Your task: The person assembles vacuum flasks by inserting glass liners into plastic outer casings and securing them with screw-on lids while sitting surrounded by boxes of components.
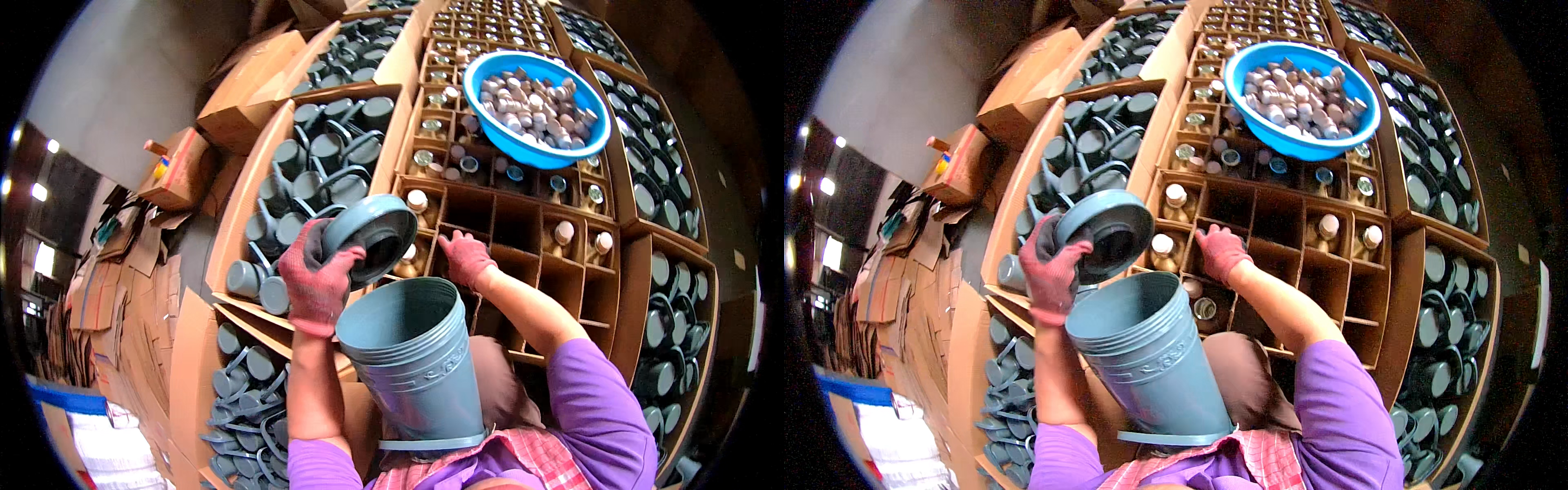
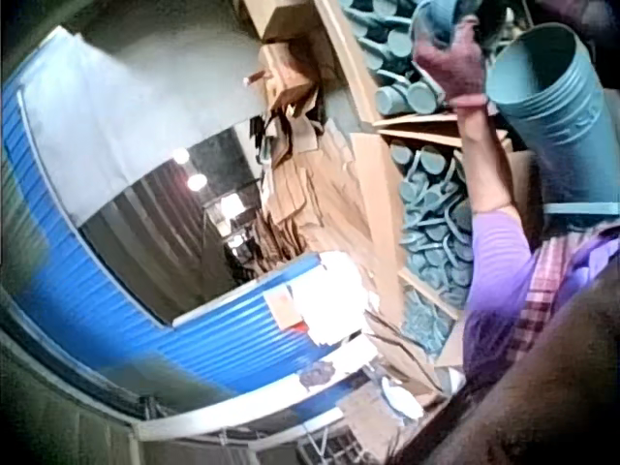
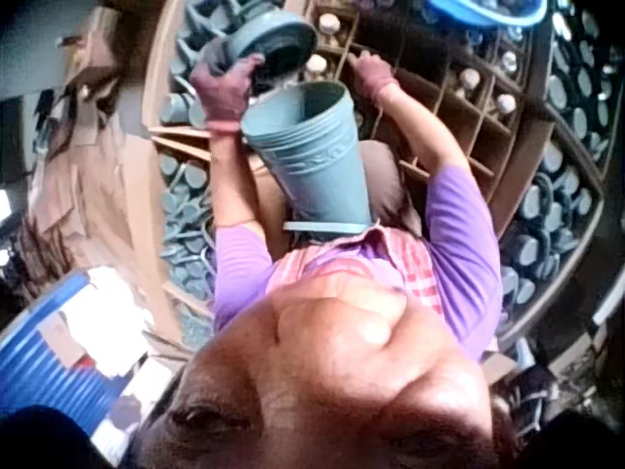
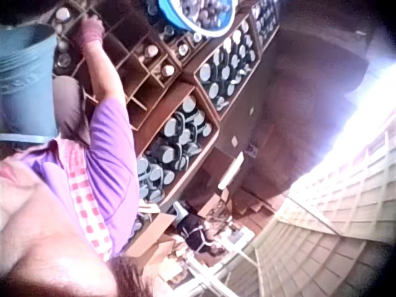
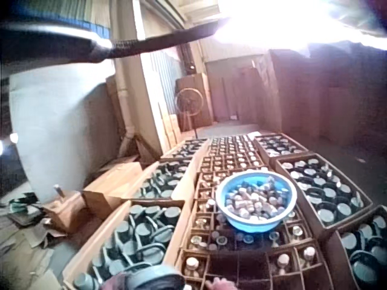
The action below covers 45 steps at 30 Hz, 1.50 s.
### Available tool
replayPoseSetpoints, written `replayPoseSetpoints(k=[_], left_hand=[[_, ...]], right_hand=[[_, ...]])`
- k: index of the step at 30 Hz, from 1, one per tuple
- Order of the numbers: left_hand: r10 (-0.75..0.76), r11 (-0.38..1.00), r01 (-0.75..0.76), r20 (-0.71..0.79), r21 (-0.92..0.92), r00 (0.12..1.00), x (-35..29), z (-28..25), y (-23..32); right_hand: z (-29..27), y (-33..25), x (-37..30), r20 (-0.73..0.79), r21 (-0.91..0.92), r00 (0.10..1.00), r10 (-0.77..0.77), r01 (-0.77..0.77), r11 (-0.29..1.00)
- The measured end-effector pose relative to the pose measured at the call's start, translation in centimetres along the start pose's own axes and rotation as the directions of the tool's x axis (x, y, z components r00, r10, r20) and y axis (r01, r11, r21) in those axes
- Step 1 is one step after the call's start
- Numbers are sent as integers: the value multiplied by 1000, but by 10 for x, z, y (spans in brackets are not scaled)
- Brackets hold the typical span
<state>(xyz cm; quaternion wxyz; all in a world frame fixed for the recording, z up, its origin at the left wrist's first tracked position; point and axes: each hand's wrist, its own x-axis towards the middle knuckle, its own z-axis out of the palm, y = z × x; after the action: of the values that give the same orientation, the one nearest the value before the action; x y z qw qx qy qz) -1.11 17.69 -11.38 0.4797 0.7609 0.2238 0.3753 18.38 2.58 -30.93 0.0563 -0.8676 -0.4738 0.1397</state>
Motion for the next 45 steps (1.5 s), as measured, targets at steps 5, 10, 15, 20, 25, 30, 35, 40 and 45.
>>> replayPoseSetpoints(k=[5, 10, 15, 20, 25, 30, 35, 40, 45], left_hand=[[-402, 485, 310, 106, -818, 909, -14, -5, -133], [-511, 158, 509, 371, -846, 776, -112, 36, -160], [-322, 83, 443, 397, -893, 859, -90, 84, -93], [-141, 94, 314, 299, -945, 944, -6, 82, -27], [-76, 89, 258, 252, -962, 965, 35, 77, 13], [-94, 120, 226, 216, -967, 972, 7, 80, 22], [-38, 184, 233, 230, -955, 972, -43, 73, 32], [171, 180, 405, 434, -897, 885, -45, 74, 44], [89, 136, 439, 453, -888, 887, -30, 69, 38]], right_hand=[[14, 3, -9, -81, -28, 995, -50, 48, 998], [-95, -15, -35, -254, -103, 953, -168, 146, 984], [-259, -51, -101, -670, -270, 569, -478, 413, 870], [-304, -84, -160, -375, -544, 389, -841, 642, 540], [-320, -14, -131, -719, 504, 502, -480, 853, 137], [-302, 36, -72, -677, 645, 734, -57, 553, -528], [-244, 28, -123, -565, 807, 822, -71, 533, -256], [-246, 5, -157, -257, 783, 786, -562, 511, 355], [-263, 5, -169, 17, 655, 872, -490, 360, 664]])
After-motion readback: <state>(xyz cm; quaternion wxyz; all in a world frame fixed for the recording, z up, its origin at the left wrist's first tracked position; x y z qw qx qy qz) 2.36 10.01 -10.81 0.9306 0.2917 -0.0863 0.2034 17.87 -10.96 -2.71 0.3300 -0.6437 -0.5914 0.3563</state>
